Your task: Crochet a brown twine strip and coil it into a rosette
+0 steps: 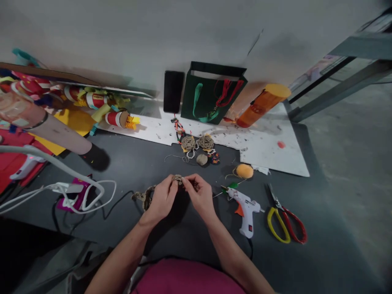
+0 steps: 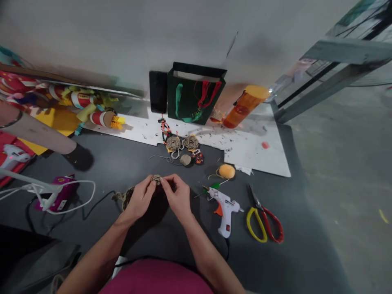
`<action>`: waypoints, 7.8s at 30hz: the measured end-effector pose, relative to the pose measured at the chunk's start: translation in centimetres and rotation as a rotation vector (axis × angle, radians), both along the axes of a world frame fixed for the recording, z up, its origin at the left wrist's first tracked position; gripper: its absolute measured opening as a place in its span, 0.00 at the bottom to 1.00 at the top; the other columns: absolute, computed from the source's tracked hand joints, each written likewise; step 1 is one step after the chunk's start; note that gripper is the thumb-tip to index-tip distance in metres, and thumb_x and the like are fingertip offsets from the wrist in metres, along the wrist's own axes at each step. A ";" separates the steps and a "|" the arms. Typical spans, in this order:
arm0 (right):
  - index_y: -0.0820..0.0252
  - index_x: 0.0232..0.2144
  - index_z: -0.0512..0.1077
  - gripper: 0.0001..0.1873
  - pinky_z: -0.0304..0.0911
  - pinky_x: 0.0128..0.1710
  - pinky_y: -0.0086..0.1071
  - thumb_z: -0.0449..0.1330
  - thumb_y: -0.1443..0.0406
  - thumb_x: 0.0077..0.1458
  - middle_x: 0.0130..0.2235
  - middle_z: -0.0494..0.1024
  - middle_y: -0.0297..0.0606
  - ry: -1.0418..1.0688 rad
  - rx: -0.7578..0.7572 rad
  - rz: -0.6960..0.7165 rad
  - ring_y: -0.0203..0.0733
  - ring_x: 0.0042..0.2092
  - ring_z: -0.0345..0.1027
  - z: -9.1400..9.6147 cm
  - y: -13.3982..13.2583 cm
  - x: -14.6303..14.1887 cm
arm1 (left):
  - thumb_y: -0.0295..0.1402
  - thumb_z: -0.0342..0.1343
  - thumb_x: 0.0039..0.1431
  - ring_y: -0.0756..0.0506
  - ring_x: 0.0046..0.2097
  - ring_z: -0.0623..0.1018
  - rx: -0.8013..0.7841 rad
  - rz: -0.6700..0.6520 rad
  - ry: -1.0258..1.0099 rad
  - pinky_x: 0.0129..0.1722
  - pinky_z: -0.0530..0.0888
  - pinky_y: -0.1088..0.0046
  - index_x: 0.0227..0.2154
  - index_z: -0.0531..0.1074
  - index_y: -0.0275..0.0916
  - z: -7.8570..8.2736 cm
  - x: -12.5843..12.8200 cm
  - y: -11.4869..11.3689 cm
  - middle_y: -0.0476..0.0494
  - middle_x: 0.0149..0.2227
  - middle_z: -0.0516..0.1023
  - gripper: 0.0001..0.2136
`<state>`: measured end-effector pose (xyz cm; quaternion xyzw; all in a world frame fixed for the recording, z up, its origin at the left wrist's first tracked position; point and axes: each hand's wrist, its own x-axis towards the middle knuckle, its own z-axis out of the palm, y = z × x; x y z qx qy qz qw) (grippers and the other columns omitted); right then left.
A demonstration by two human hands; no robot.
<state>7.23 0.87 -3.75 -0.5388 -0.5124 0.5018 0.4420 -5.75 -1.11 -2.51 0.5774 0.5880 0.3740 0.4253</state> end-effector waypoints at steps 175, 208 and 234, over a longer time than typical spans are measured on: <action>0.57 0.39 0.70 0.13 0.68 0.33 0.31 0.59 0.66 0.47 0.34 0.77 0.36 -0.064 0.139 -0.038 0.38 0.32 0.72 0.2 -0.5 0.3 | 0.29 0.49 0.64 0.46 0.43 0.78 0.485 0.041 0.278 0.46 0.76 0.68 0.48 0.73 0.38 -1.7 0.7 -0.4 0.39 0.42 0.79 0.13; 0.55 0.32 0.71 0.04 0.68 0.34 0.34 0.57 0.67 0.52 0.31 0.75 0.36 -0.149 0.411 -0.144 0.40 0.33 0.70 0.5 -1.1 0.2 | 0.26 0.54 0.61 0.48 0.40 0.78 0.640 0.176 0.225 0.42 0.77 0.72 0.44 0.76 0.42 -0.8 0.9 -0.8 0.43 0.38 0.77 0.11; 0.57 0.27 0.69 0.08 0.70 0.29 0.32 0.61 0.60 0.44 0.27 0.77 0.34 0.152 -0.049 -0.108 0.38 0.27 0.72 -0.1 -0.3 -0.1 | 0.34 0.56 0.57 0.45 0.44 0.79 0.070 0.145 -0.214 0.46 0.75 0.68 0.48 0.75 0.35 -1.5 0.9 -0.1 0.38 0.45 0.80 0.17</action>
